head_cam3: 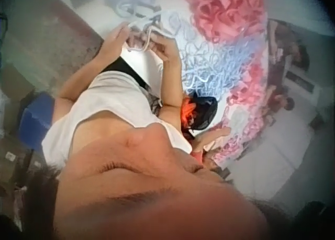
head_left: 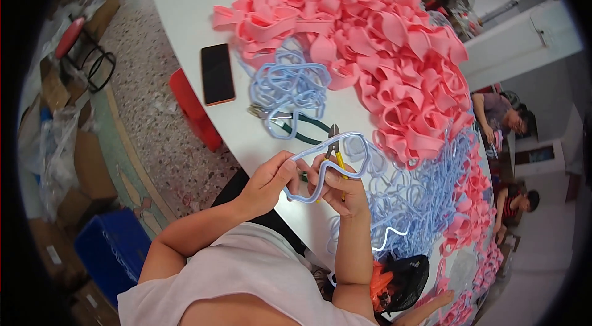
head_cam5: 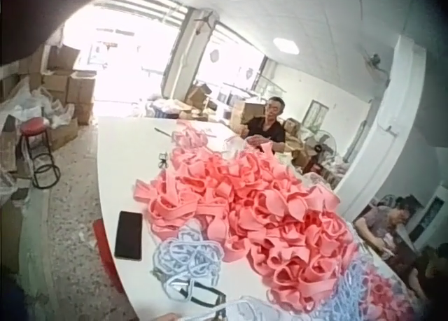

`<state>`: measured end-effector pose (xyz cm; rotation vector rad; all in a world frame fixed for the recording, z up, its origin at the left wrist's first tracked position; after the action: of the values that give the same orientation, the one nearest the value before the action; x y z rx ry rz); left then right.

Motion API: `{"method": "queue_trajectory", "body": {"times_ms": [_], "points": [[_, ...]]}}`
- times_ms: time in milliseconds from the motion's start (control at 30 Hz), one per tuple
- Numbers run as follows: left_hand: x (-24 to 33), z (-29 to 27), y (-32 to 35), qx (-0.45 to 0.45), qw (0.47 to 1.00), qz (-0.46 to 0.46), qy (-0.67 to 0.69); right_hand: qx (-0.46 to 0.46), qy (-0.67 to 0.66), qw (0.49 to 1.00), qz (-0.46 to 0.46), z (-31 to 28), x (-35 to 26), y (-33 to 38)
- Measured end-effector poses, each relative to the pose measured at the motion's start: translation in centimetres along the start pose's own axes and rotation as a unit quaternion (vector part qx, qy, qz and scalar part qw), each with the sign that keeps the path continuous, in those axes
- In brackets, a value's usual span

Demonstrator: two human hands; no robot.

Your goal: Cutting and attaching silicone straps to plastic goggle frames in a manufacturing setting.

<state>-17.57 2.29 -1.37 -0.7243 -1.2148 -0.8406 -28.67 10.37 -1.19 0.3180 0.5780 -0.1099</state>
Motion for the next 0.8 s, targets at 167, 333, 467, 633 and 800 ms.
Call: {"method": "queue_trajectory", "body": {"times_ms": [167, 333, 467, 633, 800], "points": [[0.8, -6.9, 0.7, 0.134, 0.989, -0.070, 0.005, 0.129, 0.446, 0.885, -0.037, -4.5, 0.5, -1.2], [0.1, -10.5, 2.3, 0.115, 0.980, -0.151, -0.050, 0.159, 0.702, 0.642, -0.265, 2.2, -2.6, 0.5], [0.2, -10.3, 2.5, 0.092, 0.974, -0.182, -0.100, -0.020, 0.852, 0.468, -0.236, 7.7, 0.7, -0.7], [0.5, -10.2, 2.6, 0.081, 0.971, -0.158, -0.161, -0.041, 0.875, 0.439, -0.199, 7.5, 2.2, -1.5], [0.7, -9.9, 2.9, 0.074, 0.972, -0.165, -0.148, -0.051, 0.869, 0.448, -0.207, 8.0, 2.5, -1.5]]}}
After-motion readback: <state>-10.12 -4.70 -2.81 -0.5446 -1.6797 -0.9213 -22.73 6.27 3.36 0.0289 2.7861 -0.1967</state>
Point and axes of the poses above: each hand's wrist, its own y-axis away from the middle knuckle, its own z-axis out of the palm, x = y × z, the point moved 7 cm from there along -y, towards the middle knuckle, and after that the axes turned 12 degrees about -y, right-handed, at the moved point
